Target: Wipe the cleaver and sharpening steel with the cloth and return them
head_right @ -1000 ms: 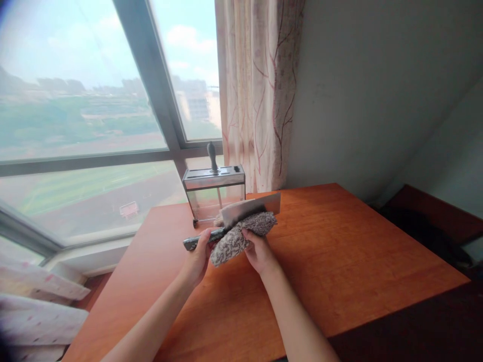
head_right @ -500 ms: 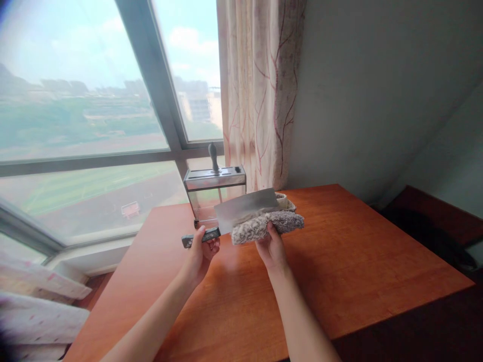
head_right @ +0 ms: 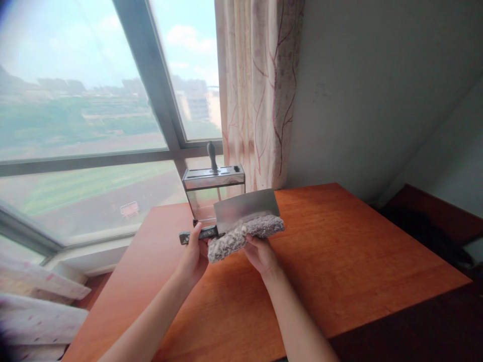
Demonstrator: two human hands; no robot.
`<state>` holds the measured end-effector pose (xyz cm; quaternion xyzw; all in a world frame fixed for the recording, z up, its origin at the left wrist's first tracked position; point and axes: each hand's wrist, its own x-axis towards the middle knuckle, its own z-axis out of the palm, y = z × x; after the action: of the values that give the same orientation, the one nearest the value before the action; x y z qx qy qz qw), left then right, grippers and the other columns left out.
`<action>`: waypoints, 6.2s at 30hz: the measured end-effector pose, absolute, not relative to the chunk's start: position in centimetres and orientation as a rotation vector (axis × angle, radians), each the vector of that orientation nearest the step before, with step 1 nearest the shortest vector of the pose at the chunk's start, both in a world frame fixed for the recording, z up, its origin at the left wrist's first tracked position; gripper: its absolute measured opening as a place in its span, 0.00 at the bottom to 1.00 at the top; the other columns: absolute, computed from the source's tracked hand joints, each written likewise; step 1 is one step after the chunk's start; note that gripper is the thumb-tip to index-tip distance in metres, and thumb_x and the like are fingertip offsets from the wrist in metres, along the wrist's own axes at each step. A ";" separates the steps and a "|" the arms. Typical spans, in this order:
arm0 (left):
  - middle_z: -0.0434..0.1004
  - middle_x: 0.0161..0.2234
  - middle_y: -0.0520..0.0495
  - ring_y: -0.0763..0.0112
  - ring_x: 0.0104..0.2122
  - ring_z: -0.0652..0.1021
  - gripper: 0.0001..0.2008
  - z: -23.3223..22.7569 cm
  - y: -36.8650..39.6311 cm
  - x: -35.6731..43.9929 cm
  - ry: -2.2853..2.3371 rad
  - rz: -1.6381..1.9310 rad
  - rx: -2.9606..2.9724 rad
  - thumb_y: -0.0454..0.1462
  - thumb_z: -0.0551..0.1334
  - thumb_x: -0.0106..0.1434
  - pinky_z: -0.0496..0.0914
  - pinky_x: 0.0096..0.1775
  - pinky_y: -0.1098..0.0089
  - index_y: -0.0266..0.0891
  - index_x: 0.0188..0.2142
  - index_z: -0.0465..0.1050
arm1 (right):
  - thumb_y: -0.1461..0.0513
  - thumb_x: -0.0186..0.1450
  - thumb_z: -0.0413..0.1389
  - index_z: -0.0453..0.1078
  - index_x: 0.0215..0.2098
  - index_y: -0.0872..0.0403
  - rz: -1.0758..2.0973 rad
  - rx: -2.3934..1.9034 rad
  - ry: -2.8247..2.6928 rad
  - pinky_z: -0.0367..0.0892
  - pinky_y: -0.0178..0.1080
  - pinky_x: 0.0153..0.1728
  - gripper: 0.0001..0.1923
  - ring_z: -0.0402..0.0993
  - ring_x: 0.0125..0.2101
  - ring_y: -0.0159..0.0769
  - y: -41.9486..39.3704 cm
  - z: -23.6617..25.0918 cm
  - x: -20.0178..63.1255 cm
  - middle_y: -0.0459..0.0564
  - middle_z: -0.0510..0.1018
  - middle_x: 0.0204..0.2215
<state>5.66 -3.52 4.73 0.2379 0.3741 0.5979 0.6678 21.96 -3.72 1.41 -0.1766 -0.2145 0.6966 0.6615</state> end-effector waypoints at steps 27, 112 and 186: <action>0.71 0.18 0.51 0.78 0.17 0.69 0.20 4.2 -4.3 6.3 0.803 1.319 0.489 0.51 0.65 0.54 0.62 0.22 0.76 0.35 0.25 0.70 | 0.62 0.45 0.65 0.73 0.36 0.46 1.485 -0.401 -0.463 0.63 0.49 0.53 0.18 0.73 0.45 0.43 -4.0 2.4 23.5 0.44 0.80 0.38; 0.67 0.17 0.52 0.77 0.18 0.65 0.17 4.4 -2.2 3.0 0.900 1.519 0.850 0.47 0.60 0.59 0.59 0.24 0.74 0.35 0.25 0.73 | 0.59 0.50 0.68 0.70 0.49 0.49 0.994 -0.797 -0.412 0.69 0.44 0.49 0.28 0.74 0.47 0.38 -1.8 2.2 24.9 0.45 0.79 0.44; 0.74 0.31 0.46 0.73 0.28 0.70 0.21 2.2 -4.7 7.2 0.930 1.326 0.889 0.50 0.60 0.60 0.61 0.29 0.74 0.38 0.43 0.77 | 0.53 0.60 0.61 0.72 0.46 0.45 1.395 -0.501 -0.161 0.70 0.36 0.48 0.16 0.76 0.44 0.30 -2.3 1.6 23.0 0.39 0.81 0.39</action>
<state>7.20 -4.70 2.20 0.3839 0.4018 0.5725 0.6028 22.98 -2.31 1.56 -0.2278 -0.0730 0.6346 0.7349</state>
